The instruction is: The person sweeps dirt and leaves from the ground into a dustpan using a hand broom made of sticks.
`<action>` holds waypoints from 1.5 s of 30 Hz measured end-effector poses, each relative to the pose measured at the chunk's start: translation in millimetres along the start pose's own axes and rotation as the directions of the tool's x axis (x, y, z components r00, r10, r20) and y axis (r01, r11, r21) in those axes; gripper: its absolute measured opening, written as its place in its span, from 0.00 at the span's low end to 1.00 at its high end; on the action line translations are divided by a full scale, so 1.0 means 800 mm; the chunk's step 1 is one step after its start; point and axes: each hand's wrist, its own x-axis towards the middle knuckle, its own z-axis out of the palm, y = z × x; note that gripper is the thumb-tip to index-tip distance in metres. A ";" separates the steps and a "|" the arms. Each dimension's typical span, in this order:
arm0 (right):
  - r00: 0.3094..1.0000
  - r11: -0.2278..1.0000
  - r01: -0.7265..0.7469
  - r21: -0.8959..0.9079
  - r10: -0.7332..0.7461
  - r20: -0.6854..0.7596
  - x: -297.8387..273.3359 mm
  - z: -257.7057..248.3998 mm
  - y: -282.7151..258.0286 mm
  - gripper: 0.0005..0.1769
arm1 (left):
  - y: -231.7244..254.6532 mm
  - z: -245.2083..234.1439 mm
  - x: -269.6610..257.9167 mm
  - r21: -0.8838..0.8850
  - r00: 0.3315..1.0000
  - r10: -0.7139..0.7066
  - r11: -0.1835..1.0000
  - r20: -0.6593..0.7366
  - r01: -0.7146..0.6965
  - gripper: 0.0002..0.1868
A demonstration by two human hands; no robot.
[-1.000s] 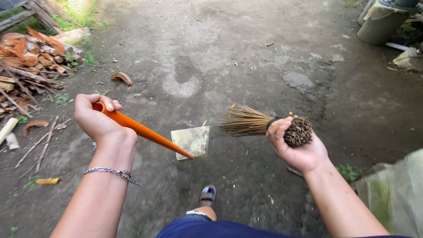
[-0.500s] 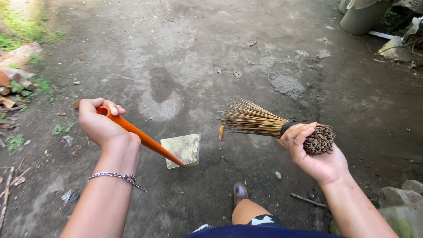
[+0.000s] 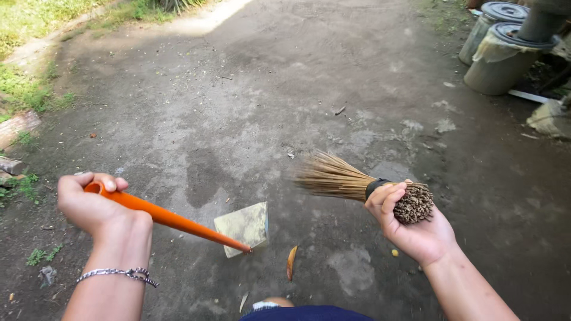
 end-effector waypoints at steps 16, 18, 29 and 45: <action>0.993 0.992 -0.119 -0.036 0.120 0.016 0.335 0.285 -0.132 0.12 | -0.310 0.273 0.271 0.026 0.997 0.051 0.998 0.056 -0.052 0.11; 0.996 0.996 -0.088 0.000 0.088 -0.006 0.371 0.319 -0.150 0.13 | -0.342 0.303 0.296 0.015 1.000 -0.010 1.000 0.020 0.010 0.12; 0.989 0.988 -0.124 -0.090 0.117 -0.086 0.589 0.492 -0.259 0.12 | -0.489 0.468 0.416 0.062 0.998 0.017 0.998 -0.064 -0.013 0.11; 0.875 0.908 -0.408 -0.093 0.360 -0.322 1.009 0.737 -0.394 0.10 | -0.635 0.588 0.603 0.188 0.867 0.283 0.957 -0.411 -0.223 0.09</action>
